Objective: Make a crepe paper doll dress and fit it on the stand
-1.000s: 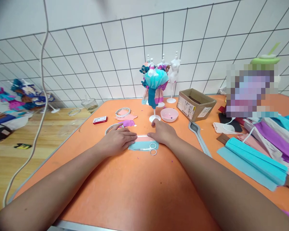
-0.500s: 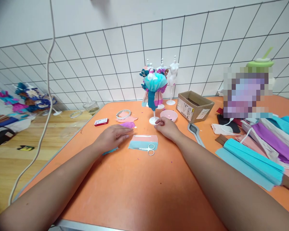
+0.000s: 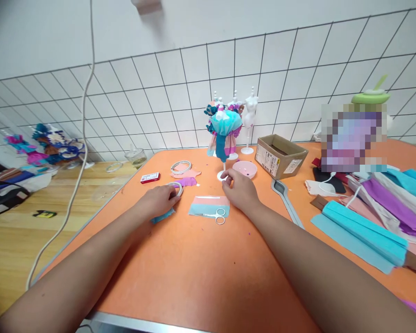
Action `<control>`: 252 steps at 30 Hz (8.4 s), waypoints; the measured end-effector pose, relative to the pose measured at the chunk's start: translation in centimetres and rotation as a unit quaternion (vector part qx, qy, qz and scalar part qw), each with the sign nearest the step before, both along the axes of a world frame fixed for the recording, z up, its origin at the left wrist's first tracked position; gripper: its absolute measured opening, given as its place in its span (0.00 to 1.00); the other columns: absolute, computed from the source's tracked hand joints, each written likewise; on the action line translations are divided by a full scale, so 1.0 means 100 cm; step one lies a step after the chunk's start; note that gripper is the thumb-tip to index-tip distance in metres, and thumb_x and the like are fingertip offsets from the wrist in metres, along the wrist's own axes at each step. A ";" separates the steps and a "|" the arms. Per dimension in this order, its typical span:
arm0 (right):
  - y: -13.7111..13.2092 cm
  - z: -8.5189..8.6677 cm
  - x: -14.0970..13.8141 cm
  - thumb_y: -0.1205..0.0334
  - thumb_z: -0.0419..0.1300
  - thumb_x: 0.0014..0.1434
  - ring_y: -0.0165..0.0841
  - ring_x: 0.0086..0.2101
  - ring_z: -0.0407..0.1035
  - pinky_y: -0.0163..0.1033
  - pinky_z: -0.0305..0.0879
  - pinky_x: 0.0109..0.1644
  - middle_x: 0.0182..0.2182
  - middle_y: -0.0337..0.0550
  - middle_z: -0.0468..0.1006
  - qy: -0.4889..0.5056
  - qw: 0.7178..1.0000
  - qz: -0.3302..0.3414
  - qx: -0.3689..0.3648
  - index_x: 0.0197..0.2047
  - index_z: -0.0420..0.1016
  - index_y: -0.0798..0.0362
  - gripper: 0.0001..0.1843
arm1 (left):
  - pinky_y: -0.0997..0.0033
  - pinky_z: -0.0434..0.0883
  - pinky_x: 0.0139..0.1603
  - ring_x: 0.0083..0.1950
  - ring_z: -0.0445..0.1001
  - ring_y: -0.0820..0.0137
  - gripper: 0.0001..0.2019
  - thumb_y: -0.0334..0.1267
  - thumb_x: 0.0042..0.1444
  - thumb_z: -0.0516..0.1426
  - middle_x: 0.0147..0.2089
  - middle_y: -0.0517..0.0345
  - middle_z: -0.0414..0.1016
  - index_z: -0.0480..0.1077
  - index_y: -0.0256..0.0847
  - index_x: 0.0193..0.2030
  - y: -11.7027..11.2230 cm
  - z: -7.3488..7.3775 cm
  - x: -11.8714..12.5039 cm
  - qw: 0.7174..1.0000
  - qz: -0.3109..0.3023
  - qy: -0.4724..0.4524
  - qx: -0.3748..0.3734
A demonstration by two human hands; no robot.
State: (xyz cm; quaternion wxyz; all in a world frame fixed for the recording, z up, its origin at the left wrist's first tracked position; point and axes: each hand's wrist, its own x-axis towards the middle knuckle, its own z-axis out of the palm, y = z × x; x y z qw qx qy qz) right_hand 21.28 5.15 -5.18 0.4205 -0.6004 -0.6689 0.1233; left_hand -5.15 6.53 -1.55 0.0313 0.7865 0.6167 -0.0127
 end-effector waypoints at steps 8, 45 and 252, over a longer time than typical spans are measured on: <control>-0.012 0.007 -0.015 0.64 0.50 0.62 0.38 0.47 0.67 0.46 0.61 0.52 0.49 0.45 0.75 -0.104 0.969 0.153 0.164 0.58 0.65 0.49 0.21 | 0.71 0.64 0.31 0.36 0.73 0.66 0.14 0.46 0.62 0.42 0.36 0.58 0.76 0.65 0.45 0.43 -0.023 0.021 0.011 0.985 -0.062 -0.152 -0.048; 0.000 0.004 -0.008 0.63 0.54 0.55 0.33 0.33 0.69 0.38 0.63 0.37 0.36 0.38 0.80 -0.002 0.998 0.062 -0.015 0.40 0.78 0.48 0.13 | 0.72 0.63 0.29 0.30 0.69 0.69 0.09 0.45 0.55 0.49 0.32 0.60 0.75 0.65 0.44 0.35 -0.042 0.045 0.005 0.954 -0.153 -0.134 -0.220; -0.041 0.024 -0.040 0.63 0.58 0.57 0.28 0.28 0.67 0.33 0.54 0.30 0.27 0.36 0.77 -0.101 0.979 0.146 0.098 0.32 0.77 0.50 0.06 | 0.73 0.68 0.41 0.39 0.75 0.68 0.10 0.41 0.54 0.56 0.35 0.59 0.80 0.79 0.44 0.35 -0.044 0.005 0.045 0.911 -0.083 -0.403 0.014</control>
